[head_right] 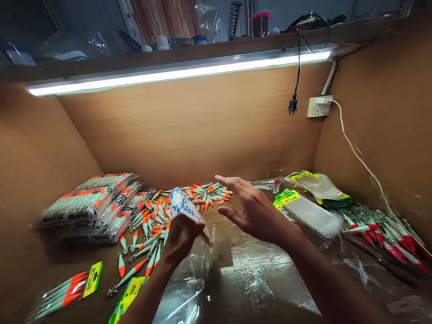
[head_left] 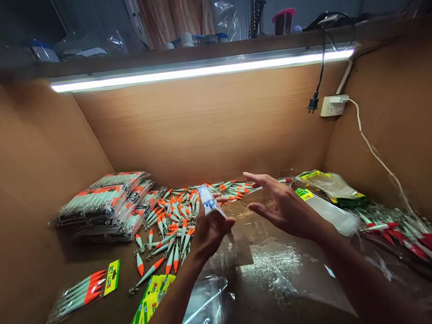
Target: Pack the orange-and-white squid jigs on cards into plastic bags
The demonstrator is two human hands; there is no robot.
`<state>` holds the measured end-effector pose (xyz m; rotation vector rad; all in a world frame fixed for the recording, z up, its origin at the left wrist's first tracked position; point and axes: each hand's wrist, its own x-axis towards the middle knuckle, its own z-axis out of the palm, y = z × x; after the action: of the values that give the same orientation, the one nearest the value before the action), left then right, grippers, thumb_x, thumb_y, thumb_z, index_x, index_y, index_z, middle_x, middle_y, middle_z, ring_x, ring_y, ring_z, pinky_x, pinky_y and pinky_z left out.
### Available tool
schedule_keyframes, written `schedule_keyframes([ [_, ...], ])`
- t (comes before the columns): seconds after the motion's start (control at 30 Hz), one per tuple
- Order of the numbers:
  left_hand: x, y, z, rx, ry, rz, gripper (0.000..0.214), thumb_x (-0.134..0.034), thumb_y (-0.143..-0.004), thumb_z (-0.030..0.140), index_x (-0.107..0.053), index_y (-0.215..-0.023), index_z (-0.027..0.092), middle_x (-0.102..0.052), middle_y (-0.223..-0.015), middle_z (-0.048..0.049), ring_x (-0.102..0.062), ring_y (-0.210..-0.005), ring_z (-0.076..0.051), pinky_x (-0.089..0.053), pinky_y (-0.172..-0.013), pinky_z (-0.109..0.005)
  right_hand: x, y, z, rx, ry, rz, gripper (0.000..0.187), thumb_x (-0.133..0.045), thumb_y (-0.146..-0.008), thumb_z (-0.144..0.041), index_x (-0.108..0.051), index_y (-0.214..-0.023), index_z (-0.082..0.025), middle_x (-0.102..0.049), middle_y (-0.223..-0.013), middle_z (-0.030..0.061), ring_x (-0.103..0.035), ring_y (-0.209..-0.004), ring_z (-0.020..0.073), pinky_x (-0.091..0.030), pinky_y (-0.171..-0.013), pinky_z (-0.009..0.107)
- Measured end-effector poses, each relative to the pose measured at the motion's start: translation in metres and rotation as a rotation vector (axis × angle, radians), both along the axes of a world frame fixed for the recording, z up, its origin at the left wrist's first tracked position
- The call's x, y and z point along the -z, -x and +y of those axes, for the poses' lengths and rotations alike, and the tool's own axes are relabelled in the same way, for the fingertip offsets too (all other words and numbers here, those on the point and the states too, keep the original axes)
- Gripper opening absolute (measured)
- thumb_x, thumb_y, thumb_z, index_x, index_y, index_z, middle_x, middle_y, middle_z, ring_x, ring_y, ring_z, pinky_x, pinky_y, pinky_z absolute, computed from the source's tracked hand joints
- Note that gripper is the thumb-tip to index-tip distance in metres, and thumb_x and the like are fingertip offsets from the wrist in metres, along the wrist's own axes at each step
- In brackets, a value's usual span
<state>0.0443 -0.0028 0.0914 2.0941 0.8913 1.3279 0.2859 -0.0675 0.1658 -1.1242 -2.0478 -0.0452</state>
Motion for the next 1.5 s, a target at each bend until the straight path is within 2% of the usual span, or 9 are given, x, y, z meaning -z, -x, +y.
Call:
schedule_keyframes([
  [0.23, 0.025, 0.001, 0.010, 0.518, 0.291, -0.198, 0.072, -0.065, -0.076, 0.073, -0.063, -0.124, 0.019, -0.061, -0.122, -0.0131, -0.047, -0.128, -0.035, -0.024, -0.116, -0.051, 0.012, 0.005, 0.014, -0.064, 0.134, 0.143, 0.062, -0.055, -0.095, -0.046, -0.036, -0.151, -0.027, -0.042, -0.141, 0.0060, -0.044, -0.133, 0.0140, -0.037, -0.118, 0.034],
  [0.5, 0.075, -0.013, 0.005, 1.026, 0.884, -0.467, 0.088, -0.061, -0.075, 0.079, -0.060, -0.132, 0.013, -0.059, -0.130, -0.0179, -0.044, -0.132, -0.040, -0.029, -0.115, -0.053, 0.073, 0.045, 0.063, -0.472, 0.730, 0.679, 0.085, -0.072, -0.081, -0.046, -0.034, -0.150, -0.018, -0.054, -0.126, 0.0101, -0.059, -0.110, 0.0112, -0.053, -0.094, 0.021],
  [0.63, 0.087, -0.016, 0.004, 1.029, 0.979, -0.609, 0.101, -0.062, -0.069, 0.084, -0.054, -0.137, 0.010, -0.053, -0.137, -0.0202, -0.039, -0.136, -0.040, -0.027, -0.117, -0.051, 0.078, 0.053, 0.065, -0.458, 0.740, 0.952, 0.087, -0.078, -0.075, -0.044, -0.037, -0.147, -0.018, -0.061, -0.111, 0.0071, -0.061, -0.089, 0.0068, -0.053, -0.079, 0.015],
  [0.87, 0.083, -0.019, 0.002, 1.025, 1.062, -0.819, 0.092, -0.061, -0.076, 0.079, -0.047, -0.141, 0.016, -0.048, -0.141, -0.0230, -0.044, -0.133, -0.041, -0.028, -0.112, -0.056, 0.072, 0.005, 0.093, -0.145, 0.219, 1.204, 0.082, -0.068, -0.082, -0.052, -0.032, -0.149, -0.023, -0.052, -0.129, 0.0079, -0.058, -0.101, 0.0071, -0.052, -0.091, 0.018],
  [1.07, 0.076, -0.019, 0.001, 1.001, 1.085, -0.863, 0.104, -0.059, -0.079, 0.077, -0.019, -0.155, 0.018, -0.037, -0.149, -0.0247, -0.041, -0.135, -0.040, -0.027, -0.112, -0.055, 0.102, -0.055, 0.099, 0.498, 0.008, 0.508, 0.085, -0.065, -0.076, -0.061, -0.049, -0.142, -0.009, -0.043, -0.136, 0.0179, -0.042, -0.128, 0.0240, -0.033, -0.116, 0.044],
  [1.13, 0.078, -0.022, 0.002, 0.977, 1.099, -0.888, 0.105, -0.059, -0.080, 0.076, -0.012, -0.157, 0.023, -0.033, -0.152, -0.0227, -0.042, -0.134, -0.040, -0.028, -0.111, -0.055, 0.115, -0.044, 0.085, 0.349, 0.074, 0.318, 0.067, -0.055, -0.086, -0.060, -0.060, -0.132, -0.012, -0.047, -0.134, 0.0147, -0.042, -0.129, 0.0210, -0.030, -0.119, 0.042],
  [1.23, 0.082, -0.026, 0.002, 0.943, 1.117, -0.929, 0.102, -0.056, -0.083, 0.074, -0.004, -0.158, 0.026, -0.033, -0.152, -0.0209, -0.047, -0.131, -0.036, -0.031, -0.110, -0.054, 0.125, -0.007, 0.060, -0.078, 0.477, 0.202, 0.058, -0.044, -0.095, -0.061, -0.068, -0.120, -0.015, -0.052, -0.130, 0.0110, -0.049, -0.125, 0.0161, -0.041, -0.112, 0.034],
  [1.3, 0.084, -0.027, 0.002, 0.927, 1.109, -0.948, 0.098, -0.052, -0.085, 0.075, -0.005, -0.157, 0.027, -0.037, -0.150, -0.0202, -0.050, -0.128, -0.034, -0.034, -0.109, -0.053, 0.127, 0.015, 0.051, -0.197, 0.627, 0.261, 0.055, -0.052, -0.090, -0.062, -0.075, -0.100, -0.012, -0.055, -0.127, 0.0105, -0.051, -0.123, 0.0162, -0.045, -0.107, 0.029],
  [1.5, 0.086, -0.021, 0.002, 0.791, 1.139, -0.604, 0.083, -0.076, -0.078, 0.057, -0.044, -0.144, 0.018, -0.059, -0.125, -0.0179, -0.061, -0.110, -0.030, -0.046, -0.095, -0.043, 0.139, 0.011, 0.052, 0.061, 0.673, 0.659, 0.063, -0.066, -0.077, -0.065, -0.070, -0.092, -0.003, -0.063, -0.094, 0.0105, -0.057, -0.081, 0.0084, -0.047, -0.076, 0.017],
])
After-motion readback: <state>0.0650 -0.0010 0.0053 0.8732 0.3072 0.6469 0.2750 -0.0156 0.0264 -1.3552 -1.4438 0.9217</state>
